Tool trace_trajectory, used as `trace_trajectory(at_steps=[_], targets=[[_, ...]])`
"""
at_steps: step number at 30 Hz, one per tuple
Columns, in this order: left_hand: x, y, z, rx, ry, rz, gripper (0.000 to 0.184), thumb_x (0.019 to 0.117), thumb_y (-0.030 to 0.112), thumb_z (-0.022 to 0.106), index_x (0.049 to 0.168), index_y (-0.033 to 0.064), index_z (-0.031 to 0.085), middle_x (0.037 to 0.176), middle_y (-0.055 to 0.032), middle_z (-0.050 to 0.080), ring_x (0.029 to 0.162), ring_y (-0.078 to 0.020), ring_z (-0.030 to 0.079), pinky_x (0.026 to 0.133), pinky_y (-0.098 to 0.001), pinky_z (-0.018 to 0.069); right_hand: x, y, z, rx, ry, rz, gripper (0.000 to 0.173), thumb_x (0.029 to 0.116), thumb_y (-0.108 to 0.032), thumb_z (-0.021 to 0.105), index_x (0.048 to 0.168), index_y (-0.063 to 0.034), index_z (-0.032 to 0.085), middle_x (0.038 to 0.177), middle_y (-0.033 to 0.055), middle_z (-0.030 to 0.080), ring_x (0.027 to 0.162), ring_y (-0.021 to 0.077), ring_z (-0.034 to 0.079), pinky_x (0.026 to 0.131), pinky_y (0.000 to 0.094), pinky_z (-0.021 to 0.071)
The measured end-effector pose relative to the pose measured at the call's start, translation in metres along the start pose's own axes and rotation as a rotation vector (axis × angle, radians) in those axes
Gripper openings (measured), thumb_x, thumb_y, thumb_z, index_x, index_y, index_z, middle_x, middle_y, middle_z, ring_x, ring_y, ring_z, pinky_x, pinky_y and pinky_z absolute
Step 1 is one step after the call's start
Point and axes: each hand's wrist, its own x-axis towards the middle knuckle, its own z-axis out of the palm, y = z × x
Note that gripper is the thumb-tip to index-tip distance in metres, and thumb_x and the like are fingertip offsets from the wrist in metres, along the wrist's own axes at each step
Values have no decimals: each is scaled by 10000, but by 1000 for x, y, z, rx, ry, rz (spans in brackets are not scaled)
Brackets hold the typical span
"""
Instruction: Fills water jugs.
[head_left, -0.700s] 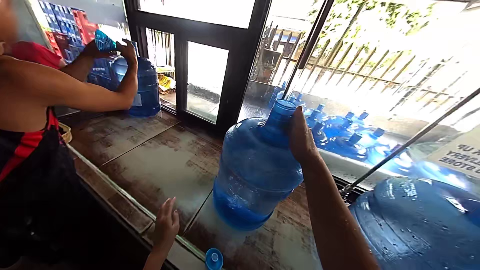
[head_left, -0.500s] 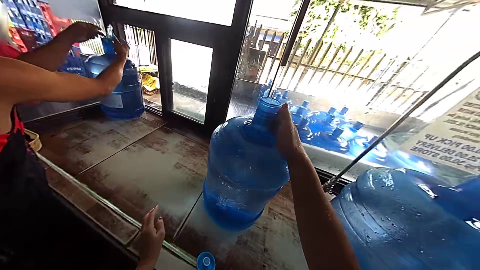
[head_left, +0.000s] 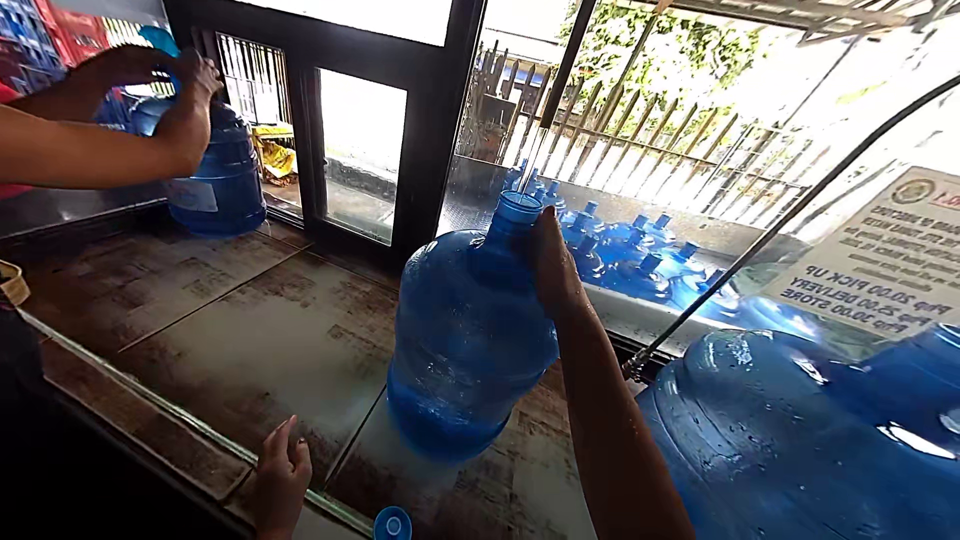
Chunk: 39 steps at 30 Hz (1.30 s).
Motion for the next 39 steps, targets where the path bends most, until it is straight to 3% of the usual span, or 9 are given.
trace_trajectory(at_steps=[10,16,20,25,30,39], targets=[[2,-2,2,-10,35,-7,430,944,53,509,1332,-116,586,1348,-354,576,1259,-525,564,1057,-628,436,18,7,3,104,-9,-82,656,1112,-439,94,1571,-27,317,1592,169,379,1460,168,385,1209,348,302],[3,-2,2,-22,52,-12,439,933,57,504,1326,-119,590,1337,-350,587,1227,-524,585,1039,-625,450,17,4,4,87,-4,-76,653,1111,-443,98,1566,-34,327,1574,173,400,1444,179,402,1198,361,317],[3,-2,2,-30,55,-31,436,939,41,507,1339,-114,584,1342,-355,580,1213,-529,590,1030,-627,455,3,-2,3,37,-18,-16,714,1087,-551,88,1587,-95,315,1596,138,391,1459,221,395,1190,458,331],[3,0,2,-39,66,-52,427,941,27,524,1339,-114,587,1336,-355,585,1212,-527,595,1030,-618,465,5,-4,5,51,-16,-29,705,1096,-511,72,1543,-48,360,1536,171,442,1411,216,439,1165,435,354],[4,4,0,-31,36,-84,413,957,12,538,1351,-103,585,1367,-329,582,1237,-504,592,1043,-614,465,1,-4,2,35,-31,-41,702,1088,-552,94,1545,-94,368,1506,142,480,1361,214,490,1119,447,408],[2,8,0,-26,35,-86,399,951,0,542,1335,-87,609,1350,-319,596,1213,-481,614,1026,-602,481,4,-5,3,54,30,-16,700,1096,-524,104,1517,-44,391,1483,176,488,1348,218,499,1120,422,404]])
